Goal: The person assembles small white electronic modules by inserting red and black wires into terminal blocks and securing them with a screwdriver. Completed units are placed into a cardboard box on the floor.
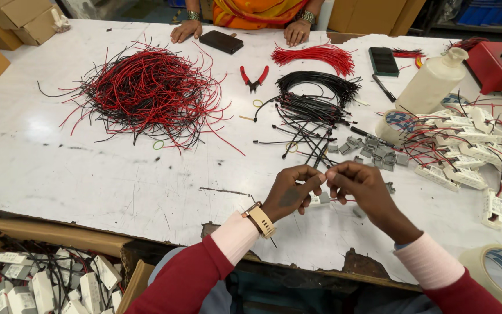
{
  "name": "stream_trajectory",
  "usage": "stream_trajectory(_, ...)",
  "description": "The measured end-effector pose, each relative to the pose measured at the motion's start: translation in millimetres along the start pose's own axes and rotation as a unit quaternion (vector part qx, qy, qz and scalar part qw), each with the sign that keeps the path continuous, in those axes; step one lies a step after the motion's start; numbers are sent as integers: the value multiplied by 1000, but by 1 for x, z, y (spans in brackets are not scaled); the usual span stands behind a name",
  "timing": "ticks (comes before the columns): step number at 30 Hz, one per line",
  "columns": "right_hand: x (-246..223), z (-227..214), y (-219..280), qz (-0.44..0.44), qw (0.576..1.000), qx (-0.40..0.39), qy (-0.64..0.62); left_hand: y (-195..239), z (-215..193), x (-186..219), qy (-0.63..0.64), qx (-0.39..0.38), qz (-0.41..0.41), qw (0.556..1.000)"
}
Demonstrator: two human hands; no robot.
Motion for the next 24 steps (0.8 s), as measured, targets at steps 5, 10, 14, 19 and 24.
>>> stream_trajectory(5, 14, -3, 4, -1, 999, 31, 29, 2, 0, -4, -10, 9, 11, 1000)
stream_trajectory(10, 18, 0, 6, 4, 999, 34, -15, 1, -2, -3, 2, 28, -14, 1000)
stream_trajectory(14, 19, 9, 10, 27, 996, 27, -81, 4, -3, 1, 68, 44, -52, 995)
stream_trajectory(19, 16, 11, 13, 25, 996, 34, -80, 4, -4, 2, 51, 49, -33, 997)
stream_trajectory(24, 4, 4, 15, -2, 996, 38, -79, 0, 1, 5, 42, 38, 8, 998)
Point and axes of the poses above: each hand's wrist, its own y-axis away from the middle knuckle, its own z-axis out of the palm, x = y × z, the point moved 7 cm from there along -y, towards the middle knuckle, and after that the axes turned 8 degrees about z, right-handed, at the moved point
